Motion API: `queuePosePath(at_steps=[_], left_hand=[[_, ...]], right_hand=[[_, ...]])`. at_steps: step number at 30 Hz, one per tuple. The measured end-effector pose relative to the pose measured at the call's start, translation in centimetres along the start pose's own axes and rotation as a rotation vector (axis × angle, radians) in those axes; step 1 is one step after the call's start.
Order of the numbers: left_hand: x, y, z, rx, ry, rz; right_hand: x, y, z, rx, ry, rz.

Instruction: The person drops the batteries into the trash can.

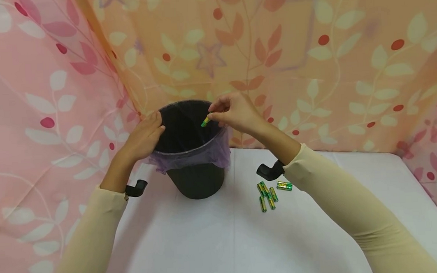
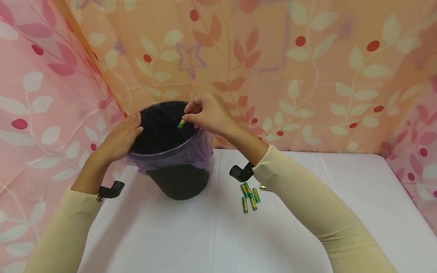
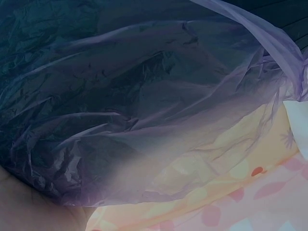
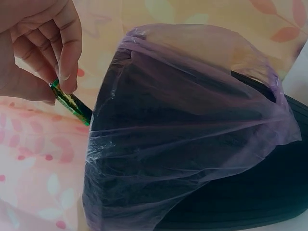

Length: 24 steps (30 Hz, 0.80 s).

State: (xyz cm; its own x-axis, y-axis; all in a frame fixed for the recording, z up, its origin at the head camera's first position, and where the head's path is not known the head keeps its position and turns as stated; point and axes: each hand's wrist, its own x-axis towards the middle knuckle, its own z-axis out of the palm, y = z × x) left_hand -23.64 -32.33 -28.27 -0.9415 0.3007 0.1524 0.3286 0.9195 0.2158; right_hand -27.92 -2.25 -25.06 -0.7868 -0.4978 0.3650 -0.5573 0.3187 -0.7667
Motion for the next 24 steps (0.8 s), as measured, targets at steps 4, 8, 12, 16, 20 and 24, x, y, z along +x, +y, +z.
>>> queuePosePath(at_steps=[4,8,12,16,20,24], left_hand=[[-0.1,0.0,-0.1,-0.019,0.0,-0.017],[-0.2,-0.2,-0.1,-0.014,0.0,-0.014],[-0.1,-0.2,0.0,-0.019,-0.002,-0.022],[-0.1,-0.1,-0.1,-0.023,-0.003,-0.04],[-0.1,-0.1,-0.3,-0.014,-0.01,-0.04],[-0.2,-0.1,-0.4,-0.008,-0.015,-0.044]], right_hand=[[0.5,-0.1,0.1,-0.046,-0.017,0.017],[0.9,-0.1,0.2,-0.051,-0.026,0.017],[1.3,0.1,0.3,-0.038,-0.037,0.031],[1.9,0.1,0.5,0.002,-0.056,0.04],[2.3,-0.3,0.7,0.033,-0.063,0.017],[2.8,-0.8,1.0,0.018,-0.08,-0.014]])
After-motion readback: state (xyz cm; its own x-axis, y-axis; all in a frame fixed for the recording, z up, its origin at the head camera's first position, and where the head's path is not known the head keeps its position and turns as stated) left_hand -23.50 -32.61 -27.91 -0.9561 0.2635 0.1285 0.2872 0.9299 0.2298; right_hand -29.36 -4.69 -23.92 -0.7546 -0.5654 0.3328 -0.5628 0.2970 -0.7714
